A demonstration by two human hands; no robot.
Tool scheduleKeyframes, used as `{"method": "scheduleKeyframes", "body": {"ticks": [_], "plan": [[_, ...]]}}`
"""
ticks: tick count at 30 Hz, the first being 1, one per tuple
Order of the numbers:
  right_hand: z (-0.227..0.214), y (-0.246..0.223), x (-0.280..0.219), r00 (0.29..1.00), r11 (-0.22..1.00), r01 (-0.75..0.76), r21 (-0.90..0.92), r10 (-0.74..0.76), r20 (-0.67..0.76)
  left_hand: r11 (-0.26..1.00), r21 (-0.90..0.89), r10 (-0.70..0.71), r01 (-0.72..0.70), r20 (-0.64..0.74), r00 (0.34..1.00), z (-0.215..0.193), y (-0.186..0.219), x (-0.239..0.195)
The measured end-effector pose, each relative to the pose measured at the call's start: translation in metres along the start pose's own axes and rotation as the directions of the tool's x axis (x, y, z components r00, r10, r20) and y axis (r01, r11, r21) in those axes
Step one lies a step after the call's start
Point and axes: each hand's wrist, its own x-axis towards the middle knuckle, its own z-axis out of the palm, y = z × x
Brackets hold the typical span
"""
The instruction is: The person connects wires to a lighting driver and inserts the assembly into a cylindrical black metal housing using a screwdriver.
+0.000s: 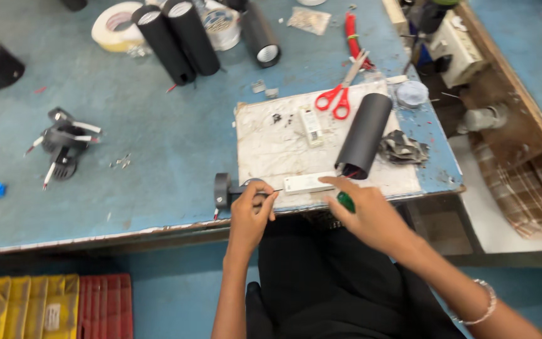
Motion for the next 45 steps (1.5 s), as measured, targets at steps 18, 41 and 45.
{"method": "scheduleKeyframes", "body": {"ticks": [18,41,45], "plan": [[-0.054,0.045,0.020,0.996,0.671,0.086,0.736,-0.068,-0.055,1.000,-0.011,0.015,-0.014,0.067,0.998,-0.006,0.003,0.001],[-0.065,0.009,0.002,0.947,0.953,0.297,-0.058,-0.302,-0.113,0.800,-0.271,0.597,-0.535,0.285,0.750,0.140,0.101,-0.112],[-0.061,0.004,0.002,0.945,0.950,0.304,-0.071,-0.310,-0.104,0.688,0.089,0.704,-0.720,0.160,0.692,0.091,0.095,-0.074]]}}
